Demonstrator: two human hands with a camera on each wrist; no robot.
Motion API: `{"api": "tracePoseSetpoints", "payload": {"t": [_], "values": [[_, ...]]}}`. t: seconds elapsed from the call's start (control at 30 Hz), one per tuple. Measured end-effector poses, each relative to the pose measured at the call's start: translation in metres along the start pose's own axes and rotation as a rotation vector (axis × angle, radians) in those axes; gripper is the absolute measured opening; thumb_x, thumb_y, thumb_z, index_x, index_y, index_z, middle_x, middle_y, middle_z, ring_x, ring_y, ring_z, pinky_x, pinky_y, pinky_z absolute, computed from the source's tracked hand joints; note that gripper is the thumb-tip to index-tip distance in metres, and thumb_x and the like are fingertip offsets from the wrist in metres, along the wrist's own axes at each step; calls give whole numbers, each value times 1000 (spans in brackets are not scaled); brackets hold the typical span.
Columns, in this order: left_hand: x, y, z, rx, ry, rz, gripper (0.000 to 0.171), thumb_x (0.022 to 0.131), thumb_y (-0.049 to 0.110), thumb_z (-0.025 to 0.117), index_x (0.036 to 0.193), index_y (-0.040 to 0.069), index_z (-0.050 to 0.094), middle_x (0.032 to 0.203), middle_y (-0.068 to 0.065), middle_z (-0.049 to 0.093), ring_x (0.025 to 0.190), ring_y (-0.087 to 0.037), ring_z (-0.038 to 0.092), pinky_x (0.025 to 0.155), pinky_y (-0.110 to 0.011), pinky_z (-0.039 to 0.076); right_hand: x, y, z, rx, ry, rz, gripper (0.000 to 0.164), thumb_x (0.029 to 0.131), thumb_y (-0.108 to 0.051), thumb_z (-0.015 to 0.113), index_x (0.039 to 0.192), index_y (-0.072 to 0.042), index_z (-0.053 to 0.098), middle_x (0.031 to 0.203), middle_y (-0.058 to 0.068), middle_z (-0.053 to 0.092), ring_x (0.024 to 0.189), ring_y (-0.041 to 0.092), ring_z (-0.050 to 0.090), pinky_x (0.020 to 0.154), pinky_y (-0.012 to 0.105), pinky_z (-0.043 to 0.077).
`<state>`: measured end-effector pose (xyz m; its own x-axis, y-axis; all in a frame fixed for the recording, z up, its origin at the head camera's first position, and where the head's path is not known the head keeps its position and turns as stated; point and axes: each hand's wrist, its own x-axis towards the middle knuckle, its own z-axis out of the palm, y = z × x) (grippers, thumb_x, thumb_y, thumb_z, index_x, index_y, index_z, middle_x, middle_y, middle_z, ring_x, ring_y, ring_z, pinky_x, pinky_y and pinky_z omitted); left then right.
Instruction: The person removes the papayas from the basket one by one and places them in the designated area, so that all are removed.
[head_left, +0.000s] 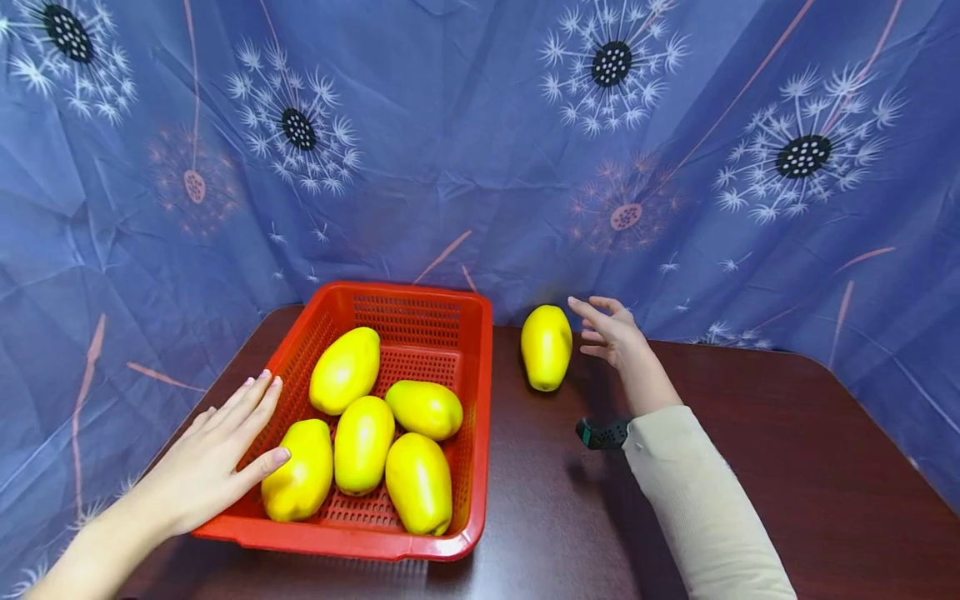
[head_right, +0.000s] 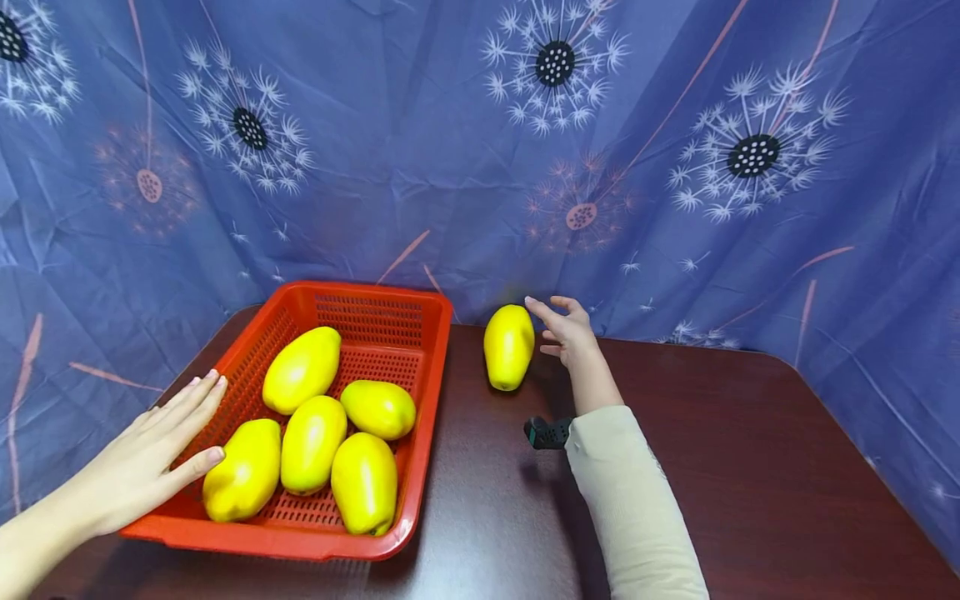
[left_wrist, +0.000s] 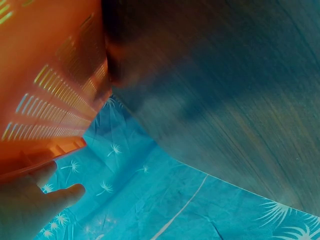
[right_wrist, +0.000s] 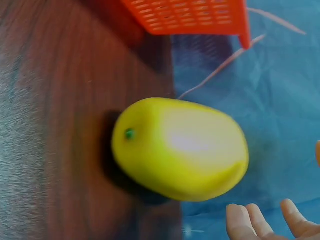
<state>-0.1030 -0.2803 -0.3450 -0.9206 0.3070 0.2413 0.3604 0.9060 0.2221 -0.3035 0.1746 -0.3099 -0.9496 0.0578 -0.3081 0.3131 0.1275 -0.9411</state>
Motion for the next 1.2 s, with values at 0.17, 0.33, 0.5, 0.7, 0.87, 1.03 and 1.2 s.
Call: {"api": "tracePoseSetpoints", "payload": {"t": [0.17, 0.33, 0.5, 0.7, 0.87, 1.03, 1.2], "values": [[1, -1, -1, 1, 5, 4, 79, 89, 43, 58, 148, 4, 22, 151, -21, 19, 140, -34, 11, 100, -67, 17, -6, -21, 7, 37, -44, -18, 80, 86, -38, 65, 149, -18, 19, 148, 19, 26, 131, 37, 33, 101, 46, 37], [0, -1, 0, 4, 10, 6, 79, 89, 43, 58, 148, 4, 22, 151, -21, 19, 141, -33, 11, 100, -66, 16, -11, -41, 22, 119, -137, -17, 74, 87, -35, 65, 147, -17, 26, 148, 18, 28, 132, 35, 34, 101, 46, 36], [1, 0, 1, 17, 23, 17, 79, 89, 43, 58, 148, 4, 22, 152, -19, 19, 141, -32, 11, 99, -66, 17, -14, -54, 44, 112, -216, -44, 65, 89, -33, 62, 144, -17, 32, 145, 19, 33, 129, 36, 38, 101, 48, 36], [1, 0, 0, 14, 27, 15, 79, 88, 43, 59, 147, 4, 24, 151, -20, 20, 140, -33, 12, 99, -67, 18, -17, -57, 79, 89, -306, -60, 60, 90, -31, 61, 143, -18, 36, 143, 19, 37, 125, 36, 43, 98, 49, 40], [-1, 2, 1, 17, 26, 21, 79, 89, 43, 58, 148, 5, 23, 152, -19, 19, 141, -32, 11, 101, -66, 15, -22, -51, 111, 68, -350, -73, 58, 90, -28, 62, 141, -16, 38, 140, 19, 41, 122, 38, 45, 96, 49, 41], [-1, 2, 1, 23, 23, 26, 80, 88, 43, 59, 148, 6, 22, 152, -18, 18, 141, -31, 10, 101, -66, 15, -29, -43, 140, 56, -401, -74, 58, 88, -25, 64, 140, -15, 40, 135, 19, 46, 117, 36, 50, 94, 50, 42], [0, 0, 1, 28, 22, 25, 81, 88, 44, 59, 148, 6, 22, 153, -17, 17, 141, -31, 10, 98, -67, 19, -34, -37, 160, 10, -439, -83, 55, 86, -23, 67, 137, -15, 46, 129, 17, 51, 113, 34, 53, 94, 51, 42]]}}
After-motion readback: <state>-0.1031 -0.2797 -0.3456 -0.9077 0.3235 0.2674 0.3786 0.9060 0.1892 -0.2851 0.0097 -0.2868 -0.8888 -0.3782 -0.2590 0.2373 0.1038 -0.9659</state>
